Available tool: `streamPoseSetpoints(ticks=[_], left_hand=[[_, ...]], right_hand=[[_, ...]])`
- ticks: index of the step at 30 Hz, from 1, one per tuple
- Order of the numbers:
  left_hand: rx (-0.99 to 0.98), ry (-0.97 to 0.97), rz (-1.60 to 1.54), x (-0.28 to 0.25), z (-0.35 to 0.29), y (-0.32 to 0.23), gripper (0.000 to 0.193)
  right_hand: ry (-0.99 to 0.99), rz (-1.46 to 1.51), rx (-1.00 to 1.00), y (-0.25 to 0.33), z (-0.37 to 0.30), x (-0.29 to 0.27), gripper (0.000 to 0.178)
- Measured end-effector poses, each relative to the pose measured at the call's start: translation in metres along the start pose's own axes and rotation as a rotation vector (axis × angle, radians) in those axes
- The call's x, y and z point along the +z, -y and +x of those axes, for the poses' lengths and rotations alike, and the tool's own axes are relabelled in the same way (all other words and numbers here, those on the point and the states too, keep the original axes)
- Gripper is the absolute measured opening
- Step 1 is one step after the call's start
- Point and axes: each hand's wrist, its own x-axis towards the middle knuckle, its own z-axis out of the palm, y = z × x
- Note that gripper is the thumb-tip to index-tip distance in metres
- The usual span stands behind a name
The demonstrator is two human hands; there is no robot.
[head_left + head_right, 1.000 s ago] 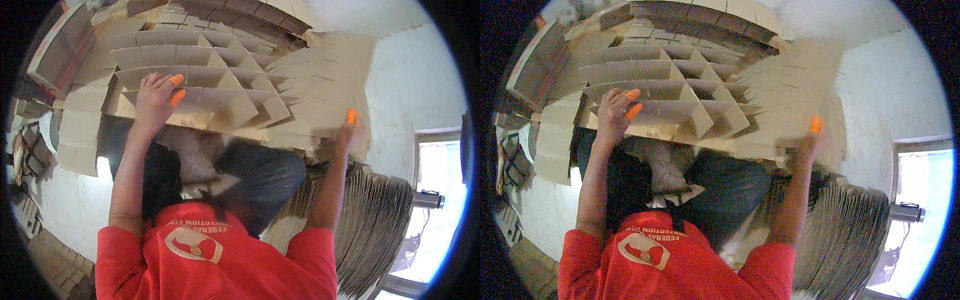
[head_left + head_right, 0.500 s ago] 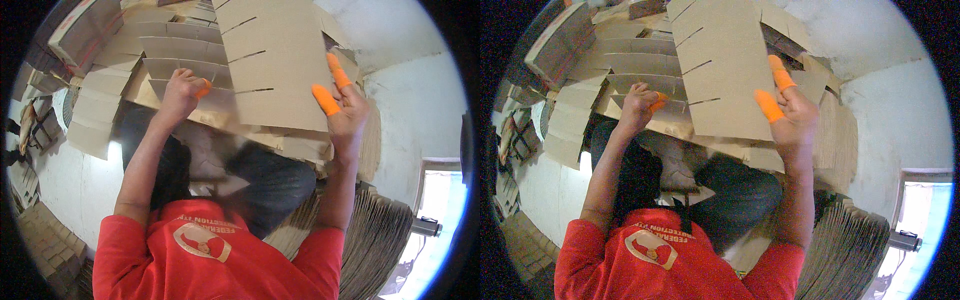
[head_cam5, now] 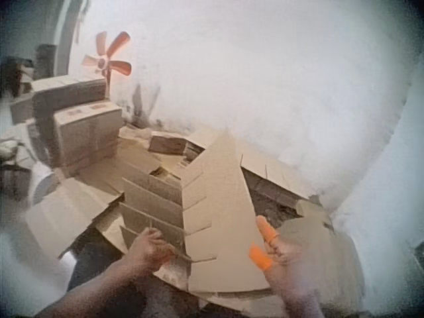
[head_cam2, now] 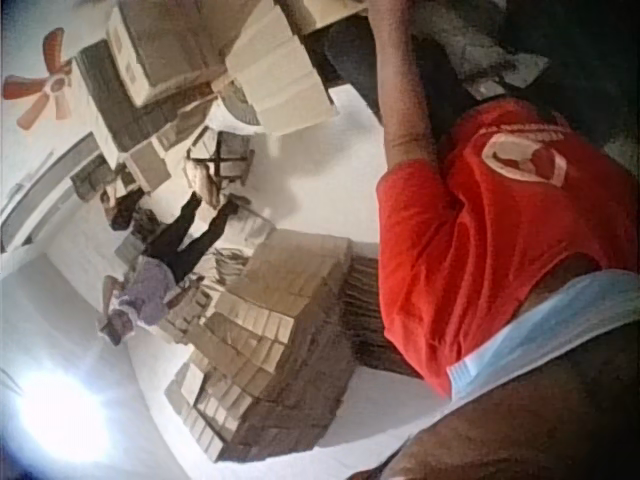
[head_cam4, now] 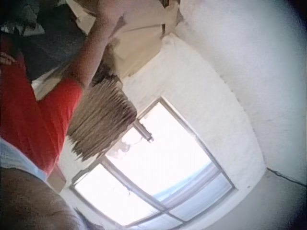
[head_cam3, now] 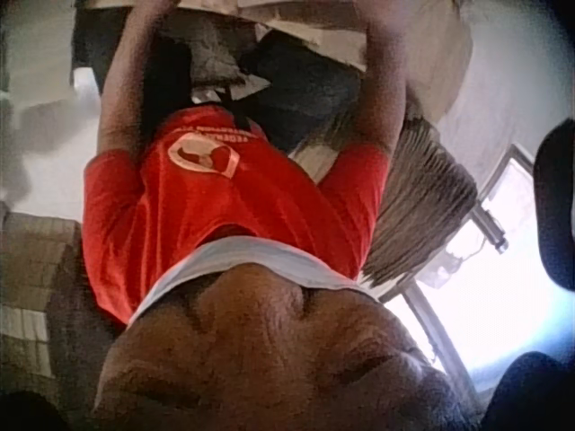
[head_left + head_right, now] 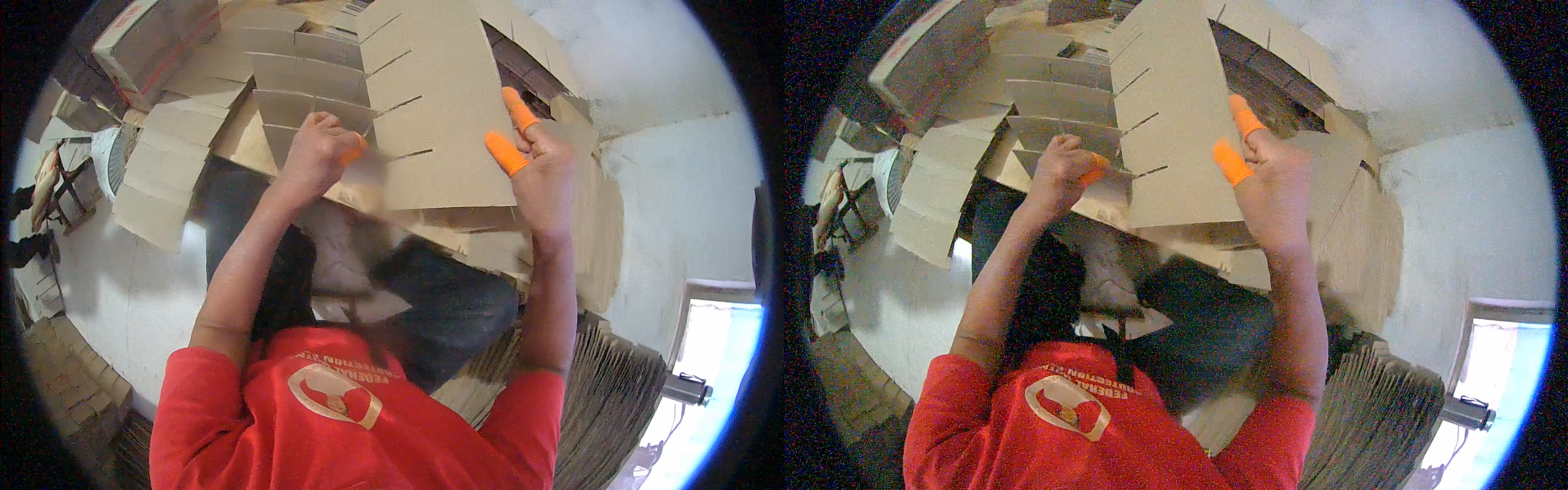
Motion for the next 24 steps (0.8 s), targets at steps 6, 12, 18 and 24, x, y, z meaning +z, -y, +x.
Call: streamPoseSetpoints(ticks=[6, 12, 18, 24], left_hand=[[0.003, 0.035, 0.047, 0.003, 0.002, 0.001, 0.017], [-0.041, 0.092, -0.014, 0.006, 0.002, 0.002, 0.023], [-0.059, 0.082, 0.028, 0.004, 0.004, 0.005, 0.012], [-0.07, 0.168, -0.011, 0.023, 0.006, 0.007, 0.008]], right_hand=[[0.074, 0.02, -0.152, -0.01, 0.012, 0.022, 0.052], [0.144, -0.008, -0.265, -0.01, 0.022, 0.054, 0.048], [0.18, -0.088, -0.345, -0.009, 0.041, 0.055, 0.05], [0.609, -0.233, -0.259, -0.033, 0.033, 0.098, 0.033]])
